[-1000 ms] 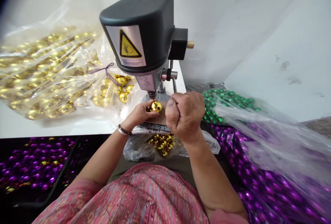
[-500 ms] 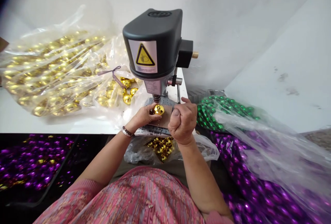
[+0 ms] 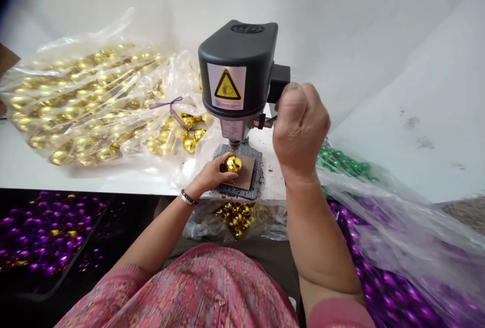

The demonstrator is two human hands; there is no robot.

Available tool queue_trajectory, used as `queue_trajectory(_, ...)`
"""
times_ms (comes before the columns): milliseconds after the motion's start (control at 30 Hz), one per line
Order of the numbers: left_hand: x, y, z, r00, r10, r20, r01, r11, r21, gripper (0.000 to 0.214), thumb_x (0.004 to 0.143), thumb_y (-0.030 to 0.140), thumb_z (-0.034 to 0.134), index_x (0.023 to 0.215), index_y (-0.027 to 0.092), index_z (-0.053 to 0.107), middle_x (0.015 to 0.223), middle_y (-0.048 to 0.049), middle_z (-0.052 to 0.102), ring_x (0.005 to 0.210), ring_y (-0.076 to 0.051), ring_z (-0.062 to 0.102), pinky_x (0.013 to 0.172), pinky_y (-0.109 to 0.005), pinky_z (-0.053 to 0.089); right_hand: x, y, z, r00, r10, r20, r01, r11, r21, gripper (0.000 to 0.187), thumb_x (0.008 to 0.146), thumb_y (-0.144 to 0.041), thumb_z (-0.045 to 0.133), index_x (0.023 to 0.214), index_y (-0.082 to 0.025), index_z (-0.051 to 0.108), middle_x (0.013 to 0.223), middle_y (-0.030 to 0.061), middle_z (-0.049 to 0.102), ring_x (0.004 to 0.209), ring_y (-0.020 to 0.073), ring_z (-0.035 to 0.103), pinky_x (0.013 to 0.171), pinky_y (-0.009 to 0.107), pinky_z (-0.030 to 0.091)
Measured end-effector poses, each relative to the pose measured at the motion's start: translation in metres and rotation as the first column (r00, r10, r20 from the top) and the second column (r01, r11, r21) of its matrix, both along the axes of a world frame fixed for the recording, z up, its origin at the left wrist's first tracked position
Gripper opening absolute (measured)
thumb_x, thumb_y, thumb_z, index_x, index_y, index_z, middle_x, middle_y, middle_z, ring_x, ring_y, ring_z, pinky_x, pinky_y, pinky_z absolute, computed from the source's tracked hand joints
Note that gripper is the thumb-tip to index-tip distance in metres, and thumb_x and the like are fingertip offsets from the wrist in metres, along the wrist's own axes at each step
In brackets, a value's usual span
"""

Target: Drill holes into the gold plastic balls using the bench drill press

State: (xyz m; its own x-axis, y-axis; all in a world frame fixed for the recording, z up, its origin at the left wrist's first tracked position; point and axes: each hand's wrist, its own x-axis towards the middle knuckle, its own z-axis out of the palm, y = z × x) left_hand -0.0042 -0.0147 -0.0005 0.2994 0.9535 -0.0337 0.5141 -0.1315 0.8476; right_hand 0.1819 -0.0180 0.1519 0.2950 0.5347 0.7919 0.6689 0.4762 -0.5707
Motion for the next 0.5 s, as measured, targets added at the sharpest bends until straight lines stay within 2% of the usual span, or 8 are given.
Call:
queue_trajectory(100, -0.006, -0.006, 0.001, 0.999, -0.045, -0.009, 0.045, 0.998, 0.039, 0.063, 0.073, 0.027, 0.076, 0.133, 0.018, 0.059, 0.121, -0.0063, 0.07, 0.109, -0.023, 0.064, 0.098, -0.034, 0.049, 0.002, 0.009, 0.006, 0.999, 0.035, -0.017, -0.036, 0.999, -0.028, 0.038, 0.099, -0.028, 0.035, 0.064, -0.017, 0.045, 0.065, -0.0043, 0.045, 0.063, 0.0061, 0.045, 0.065, 0.026, 0.038)
queue_trajectory(200, -0.011, -0.013, 0.004, 0.977, -0.204, -0.054, 0.209, 0.973, 0.096, 0.067, 0.071, 0.027, 0.08, 0.134, 0.02, 0.059, 0.127, -0.0093, 0.068, 0.115, -0.025, 0.063, 0.103, -0.038, 0.048, 0.001, 0.009, 0.002, 0.997, 0.066, -0.043, -0.066, 0.998, 0.003, 0.039, 0.099, -0.029, 0.032, 0.065, -0.016, 0.046, 0.068, -0.004, 0.047, 0.065, 0.006, 0.047, 0.067, 0.027, 0.038)
queue_trajectory(267, -0.015, -0.017, 0.008, 0.946, -0.321, -0.055, 0.325, 0.94, 0.102, 0.074, 0.068, 0.031, 0.084, 0.136, 0.02, 0.058, 0.126, -0.0106, 0.068, 0.11, -0.024, 0.064, 0.098, -0.037, 0.05, 0.001, 0.007, 0.0, 0.997, 0.065, -0.052, -0.065, 0.998, 0.008, 0.038, 0.097, -0.028, 0.034, 0.063, -0.016, 0.046, 0.066, -0.004, 0.046, 0.064, 0.0062, 0.047, 0.065, 0.027, 0.037)
queue_trajectory(300, -0.018, -0.018, 0.011, 0.942, -0.332, -0.039, 0.335, 0.937, 0.101, 0.076, 0.068, 0.034, 0.085, 0.138, 0.02, 0.058, 0.123, -0.0104, 0.069, 0.105, -0.023, 0.065, 0.094, -0.035, 0.052, 0.0, 0.007, -0.001, 0.996, 0.065, -0.062, -0.064, 0.998, 0.01, 0.037, 0.096, -0.028, 0.035, 0.063, -0.017, 0.046, 0.065, -0.0039, 0.047, 0.064, 0.0066, 0.047, 0.064, 0.027, 0.037)
queue_trajectory(333, -0.022, -0.017, 0.012, 0.955, -0.295, -0.015, 0.295, 0.949, 0.107, 0.073, 0.071, 0.036, 0.083, 0.138, 0.02, 0.058, 0.12, -0.0097, 0.07, 0.098, -0.02, 0.066, 0.09, -0.033, 0.053, 0.0, 0.006, -0.001, 0.994, 0.069, -0.079, -0.068, 0.998, 0.014, 0.036, 0.096, -0.029, 0.037, 0.063, -0.017, 0.047, 0.064, -0.0038, 0.047, 0.063, 0.007, 0.047, 0.063, 0.028, 0.037)
queue_trajectory(367, -0.027, -0.014, 0.014, 0.979, -0.203, 0.011, 0.2, 0.972, 0.123, 0.065, 0.076, 0.038, 0.078, 0.136, 0.019, 0.06, 0.115, -0.0087, 0.071, 0.092, -0.018, 0.066, 0.086, -0.031, 0.053, 0.0, 0.006, -0.002, 0.992, 0.079, -0.098, -0.077, 0.997, 0.022, 0.036, 0.095, -0.032, 0.038, 0.064, -0.017, 0.047, 0.063, -0.0036, 0.048, 0.061, 0.0074, 0.047, 0.062, 0.028, 0.037)
queue_trajectory(433, -0.039, -0.004, 0.014, 0.993, 0.106, 0.057, -0.114, 0.977, 0.179, 0.044, 0.088, 0.036, 0.065, 0.129, 0.019, 0.064, 0.11, -0.0077, 0.072, 0.087, -0.016, 0.064, 0.084, -0.029, 0.052, 0.0, 0.006, -0.004, 0.986, 0.1, -0.132, -0.095, 0.995, 0.042, 0.036, 0.095, -0.039, 0.039, 0.066, -0.018, 0.049, 0.062, -0.0029, 0.05, 0.059, 0.0081, 0.046, 0.06, 0.029, 0.037)
queue_trajectory(500, -0.055, 0.013, 0.011, 0.899, 0.434, 0.065, -0.437, 0.869, 0.233, 0.034, 0.094, 0.029, 0.053, 0.123, 0.017, 0.066, 0.111, -0.009, 0.071, 0.091, -0.017, 0.064, 0.088, -0.031, 0.051, 0.0, 0.006, -0.007, 0.984, 0.101, -0.149, -0.095, 0.994, 0.047, 0.039, 0.095, -0.044, 0.039, 0.068, -0.019, 0.05, 0.063, -0.0024, 0.051, 0.059, 0.0086, 0.046, 0.059, 0.03, 0.038)
